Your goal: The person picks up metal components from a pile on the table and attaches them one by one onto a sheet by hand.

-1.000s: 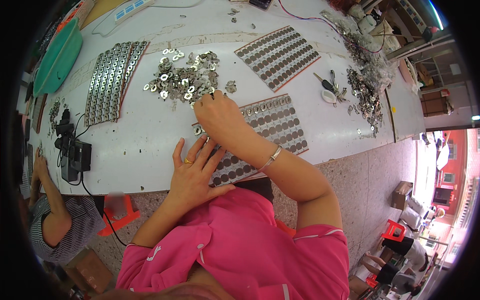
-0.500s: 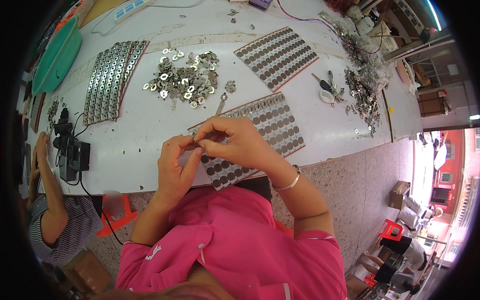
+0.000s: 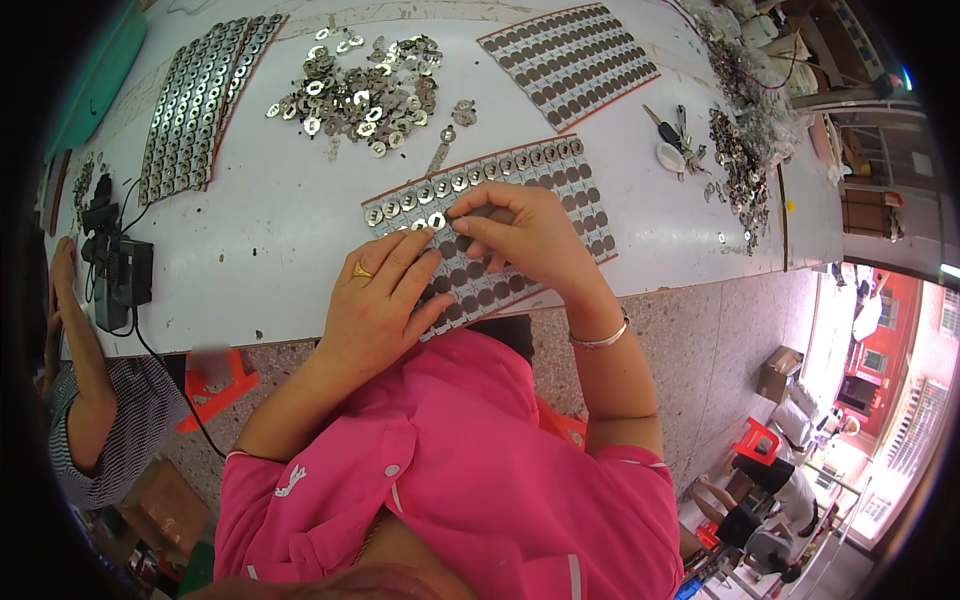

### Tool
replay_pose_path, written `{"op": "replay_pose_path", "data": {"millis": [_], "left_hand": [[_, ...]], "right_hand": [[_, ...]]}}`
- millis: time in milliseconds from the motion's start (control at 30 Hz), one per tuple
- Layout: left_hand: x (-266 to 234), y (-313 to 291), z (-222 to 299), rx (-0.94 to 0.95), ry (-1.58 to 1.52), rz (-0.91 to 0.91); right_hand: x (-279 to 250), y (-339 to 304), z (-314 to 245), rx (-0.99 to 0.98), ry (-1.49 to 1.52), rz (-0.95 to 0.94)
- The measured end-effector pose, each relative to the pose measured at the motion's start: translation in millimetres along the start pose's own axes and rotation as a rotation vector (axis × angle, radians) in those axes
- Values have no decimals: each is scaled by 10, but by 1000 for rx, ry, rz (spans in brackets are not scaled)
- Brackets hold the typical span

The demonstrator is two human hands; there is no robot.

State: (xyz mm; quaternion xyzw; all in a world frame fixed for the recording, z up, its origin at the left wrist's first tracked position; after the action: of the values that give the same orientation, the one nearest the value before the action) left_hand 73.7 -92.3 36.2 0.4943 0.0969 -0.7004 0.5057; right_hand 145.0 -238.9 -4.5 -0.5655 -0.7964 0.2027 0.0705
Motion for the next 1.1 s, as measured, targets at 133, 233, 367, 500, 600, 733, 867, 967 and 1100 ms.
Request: {"op": "replay_pose_path", "data": {"millis": [133,233,367,500,600,733,867,967,1100], "left_hand": [[73,-42,39,5,75,-58],[115,-54,55,15,116,-87],[128,-65,48,5,107,-112],[129,-60,49,10,107,-109],[134,-65,41,4,98,-102],[131,-62,5,-24,40,-134],[99,-48,-25,-26,55,-105],[90,-29,-2,-13,48,-118],[106,-45,-4,-12,38,-120]], "right_hand": [[49,21,-27,1,-227,42],[49,32,-72,-42,-314,58],[87,29,-206,-192,-400,79],[11,16,-162,-253,-465,158],[16,4,-175,-276,-456,140],[81,25,-280,-383,-567,87],[16,92,-474,-444,-582,84],[-3,114,-800,-736,-885,312],[348,254,-843,-892,-1283,309]]}}
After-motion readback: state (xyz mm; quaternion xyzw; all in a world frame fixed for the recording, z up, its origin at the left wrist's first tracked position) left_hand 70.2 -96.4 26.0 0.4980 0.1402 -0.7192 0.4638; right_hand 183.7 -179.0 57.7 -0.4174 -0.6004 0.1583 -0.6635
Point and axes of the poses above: each hand's wrist, its own y-axis towards the middle knuckle, its own x-axis out of the palm, z = x × y, the point moved 10 cm from there along y, towards the middle knuckle, and after that the axes turned 1 degree about -z, right-handed, at the moved point
